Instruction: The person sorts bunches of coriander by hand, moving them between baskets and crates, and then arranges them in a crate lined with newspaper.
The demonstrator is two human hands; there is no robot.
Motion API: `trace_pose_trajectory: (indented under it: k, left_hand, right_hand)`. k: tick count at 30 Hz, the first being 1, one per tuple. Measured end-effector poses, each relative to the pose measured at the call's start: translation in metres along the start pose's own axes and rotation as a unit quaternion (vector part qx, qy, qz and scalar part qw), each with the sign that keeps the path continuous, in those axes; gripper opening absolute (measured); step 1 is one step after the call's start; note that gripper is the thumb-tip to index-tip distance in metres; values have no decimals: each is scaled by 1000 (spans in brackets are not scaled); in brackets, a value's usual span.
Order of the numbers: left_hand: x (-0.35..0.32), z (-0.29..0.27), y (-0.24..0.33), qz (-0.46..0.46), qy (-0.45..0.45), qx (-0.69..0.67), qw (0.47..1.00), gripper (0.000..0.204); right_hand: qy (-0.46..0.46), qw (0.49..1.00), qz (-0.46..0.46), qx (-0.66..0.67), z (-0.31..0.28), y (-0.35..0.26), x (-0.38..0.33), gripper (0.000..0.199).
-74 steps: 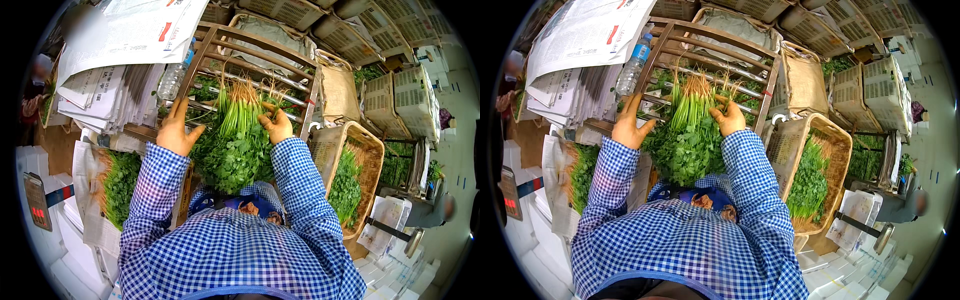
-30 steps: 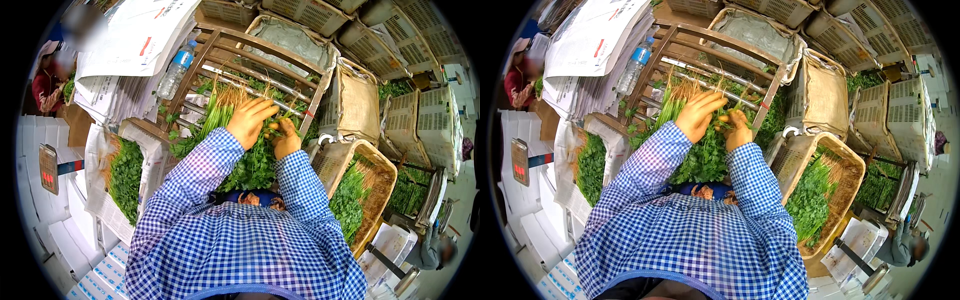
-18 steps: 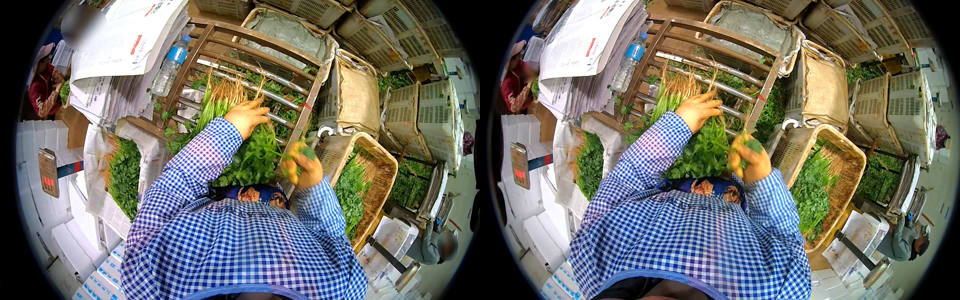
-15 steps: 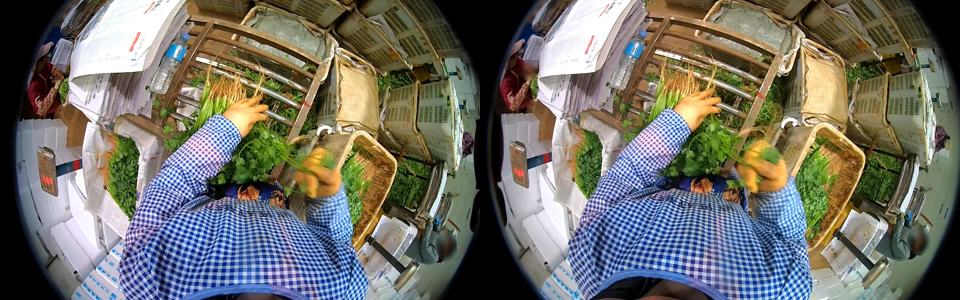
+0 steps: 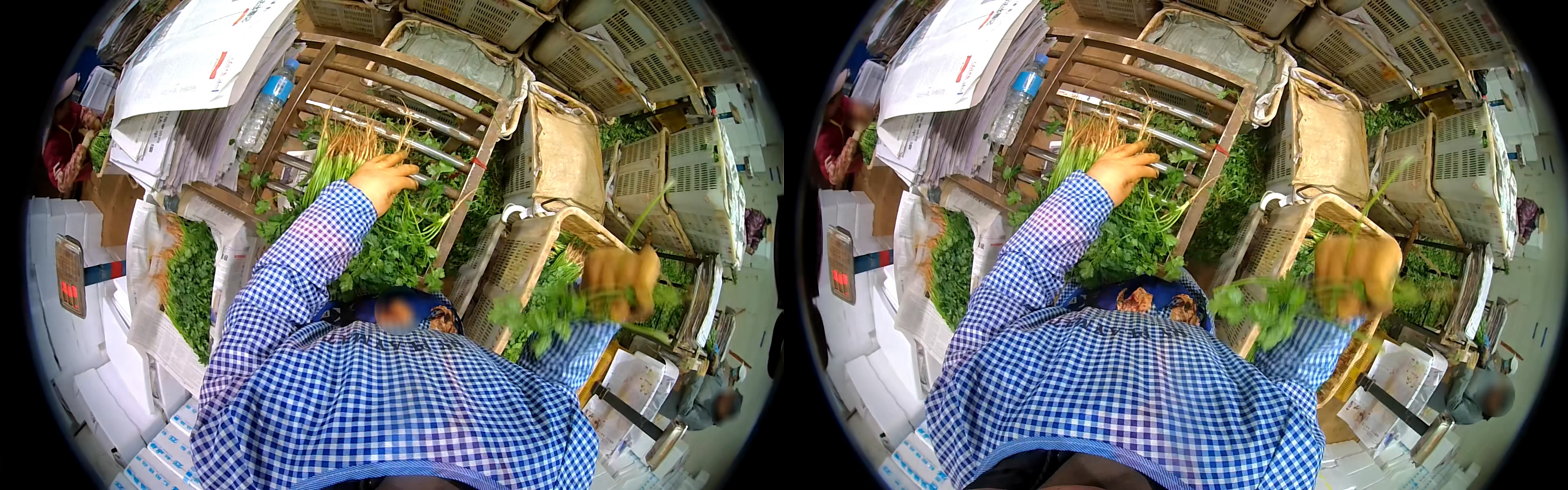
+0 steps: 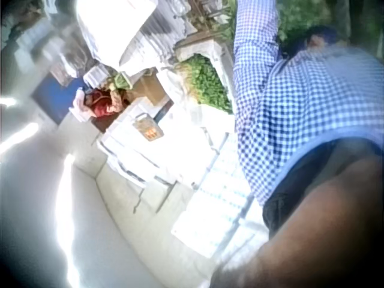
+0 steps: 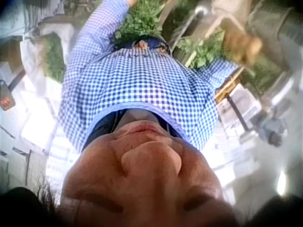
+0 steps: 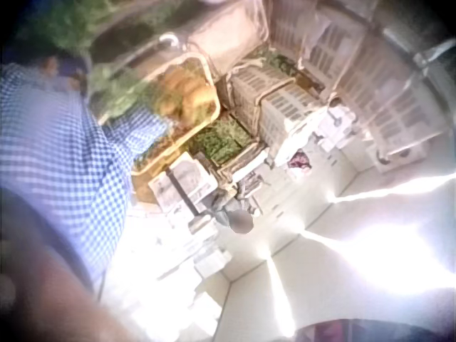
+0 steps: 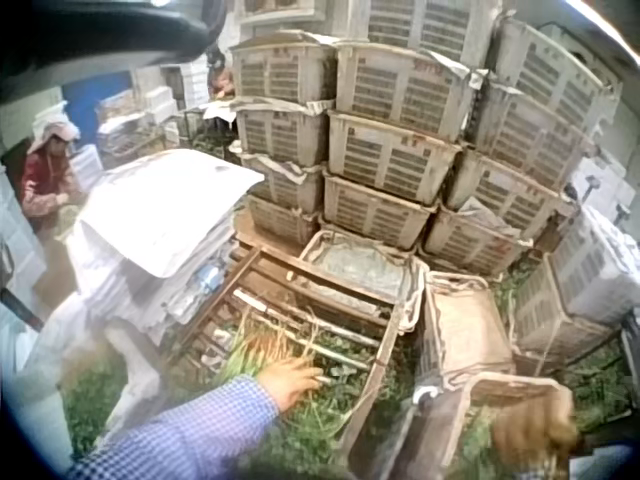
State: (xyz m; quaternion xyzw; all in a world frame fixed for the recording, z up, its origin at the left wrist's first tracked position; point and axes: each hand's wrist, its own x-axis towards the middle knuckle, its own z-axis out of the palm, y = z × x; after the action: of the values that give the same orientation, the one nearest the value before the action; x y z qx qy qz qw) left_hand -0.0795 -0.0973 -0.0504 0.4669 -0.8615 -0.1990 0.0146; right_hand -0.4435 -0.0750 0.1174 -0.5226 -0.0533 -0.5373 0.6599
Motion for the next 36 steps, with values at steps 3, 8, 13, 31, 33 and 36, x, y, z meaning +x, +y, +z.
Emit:
trace_pose_trajectory:
  k: [3,8,13,31,33,36]
  left_hand:
    - [3,1,2,-2,1,7,1000,38]
    - [-3,-4,5,-38,0,2,999,43]
    - [-20,-5,49,-6,76,-7,997,44]
    - [-63,33,44,-14,201,-3,979,30]
    - [-61,32,47,-16,221,-22,975,38]
    - [-55,18,52,-19,146,9,989,50]
  right_hand:
    - [348,672,379,-533,-46,36,-45,44]
    - [425,593,452,-513,-1,136,-66,34]
    - [75,406,602,-683,10,189,-34,61]
    - [94,556,429,-706,38,206,-58,17]
    - [233,676,366,-595,41,207,-73,17]
    - [406,767,386,-312,43,206,-69,27]
